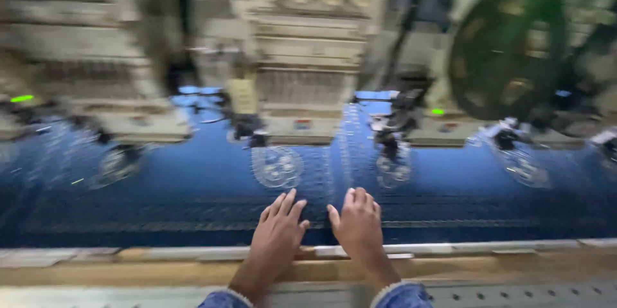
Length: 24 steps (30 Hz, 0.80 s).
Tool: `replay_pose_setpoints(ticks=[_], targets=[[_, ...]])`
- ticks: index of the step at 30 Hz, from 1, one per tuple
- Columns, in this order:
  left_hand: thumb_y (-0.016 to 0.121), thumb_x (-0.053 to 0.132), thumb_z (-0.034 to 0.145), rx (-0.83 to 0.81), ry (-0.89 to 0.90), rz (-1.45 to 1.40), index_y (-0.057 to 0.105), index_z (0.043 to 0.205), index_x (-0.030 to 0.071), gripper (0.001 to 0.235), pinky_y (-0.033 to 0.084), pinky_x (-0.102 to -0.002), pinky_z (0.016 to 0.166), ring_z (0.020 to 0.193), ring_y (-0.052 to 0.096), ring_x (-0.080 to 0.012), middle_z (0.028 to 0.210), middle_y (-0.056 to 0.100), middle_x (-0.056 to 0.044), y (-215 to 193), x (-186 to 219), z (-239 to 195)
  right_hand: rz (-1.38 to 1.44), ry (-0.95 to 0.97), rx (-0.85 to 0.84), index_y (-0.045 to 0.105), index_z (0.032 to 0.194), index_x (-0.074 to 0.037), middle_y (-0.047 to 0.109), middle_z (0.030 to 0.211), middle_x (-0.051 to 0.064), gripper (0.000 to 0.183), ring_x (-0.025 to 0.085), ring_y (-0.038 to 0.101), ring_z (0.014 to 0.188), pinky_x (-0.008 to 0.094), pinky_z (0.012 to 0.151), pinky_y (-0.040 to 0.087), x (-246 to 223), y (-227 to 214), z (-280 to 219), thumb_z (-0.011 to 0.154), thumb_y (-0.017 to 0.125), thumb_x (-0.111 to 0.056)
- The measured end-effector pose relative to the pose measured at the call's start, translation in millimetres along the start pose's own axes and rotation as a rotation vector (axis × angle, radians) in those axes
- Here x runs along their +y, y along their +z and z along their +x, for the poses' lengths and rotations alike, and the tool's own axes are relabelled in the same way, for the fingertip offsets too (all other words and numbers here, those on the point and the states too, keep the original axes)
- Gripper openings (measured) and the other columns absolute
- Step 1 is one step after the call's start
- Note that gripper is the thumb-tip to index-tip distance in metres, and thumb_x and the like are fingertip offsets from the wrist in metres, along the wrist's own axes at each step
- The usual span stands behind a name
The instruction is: The person adjusts threads and components on a multi-head industrial embroidery machine while it is in operation, then picks up and handles metal reels.
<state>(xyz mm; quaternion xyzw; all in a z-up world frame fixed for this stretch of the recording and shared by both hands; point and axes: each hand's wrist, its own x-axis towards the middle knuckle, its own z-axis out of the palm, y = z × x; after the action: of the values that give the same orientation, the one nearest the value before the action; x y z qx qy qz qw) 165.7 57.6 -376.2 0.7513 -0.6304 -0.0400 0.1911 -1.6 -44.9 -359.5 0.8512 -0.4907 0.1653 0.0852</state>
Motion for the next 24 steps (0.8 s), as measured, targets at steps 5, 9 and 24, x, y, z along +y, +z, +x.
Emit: replay_pose_setpoints(ticks=[5, 9, 24], targets=[[0.056, 0.035, 0.1, -0.062, -0.201, -0.016, 0.065, 0.129, 0.014, 0.037, 0.035, -0.048, 0.113, 0.14, 0.046, -0.0308, 0.15, 0.052, -0.012, -90, -72, -89, -0.09, -0.019, -0.172, 0.068, 0.107, 0.001, 0.063, 0.103, 0.013, 0.078, 0.031, 0.065, 0.094, 0.044, 0.079, 0.056, -107, -9, -23, 0.091, 0.055, -0.074], [0.046, 0.028, 0.103, -0.039, -0.307, -0.088, 0.067, 0.128, 0.015, 0.035, 0.033, -0.05, 0.113, 0.135, 0.049, -0.0324, 0.143, 0.059, -0.012, -140, -131, -147, 0.033, 0.004, -0.335, 0.068, 0.113, 0.005, 0.065, 0.11, 0.019, 0.083, 0.031, 0.067, 0.1, 0.04, 0.087, 0.057, -212, -56, -35, 0.096, 0.053, -0.074], [0.061, 0.013, 0.101, 0.551, -0.272, -0.364, 0.071, 0.104, 0.009, 0.012, 0.053, -0.032, 0.073, 0.074, 0.063, -0.0176, 0.084, 0.074, -0.005, -260, -308, -195, 0.15, 0.05, -0.231, 0.072, 0.095, -0.001, 0.066, 0.108, 0.017, 0.067, 0.03, 0.069, 0.093, 0.04, 0.072, 0.061, -454, -53, -48, 0.099, 0.053, -0.065]])
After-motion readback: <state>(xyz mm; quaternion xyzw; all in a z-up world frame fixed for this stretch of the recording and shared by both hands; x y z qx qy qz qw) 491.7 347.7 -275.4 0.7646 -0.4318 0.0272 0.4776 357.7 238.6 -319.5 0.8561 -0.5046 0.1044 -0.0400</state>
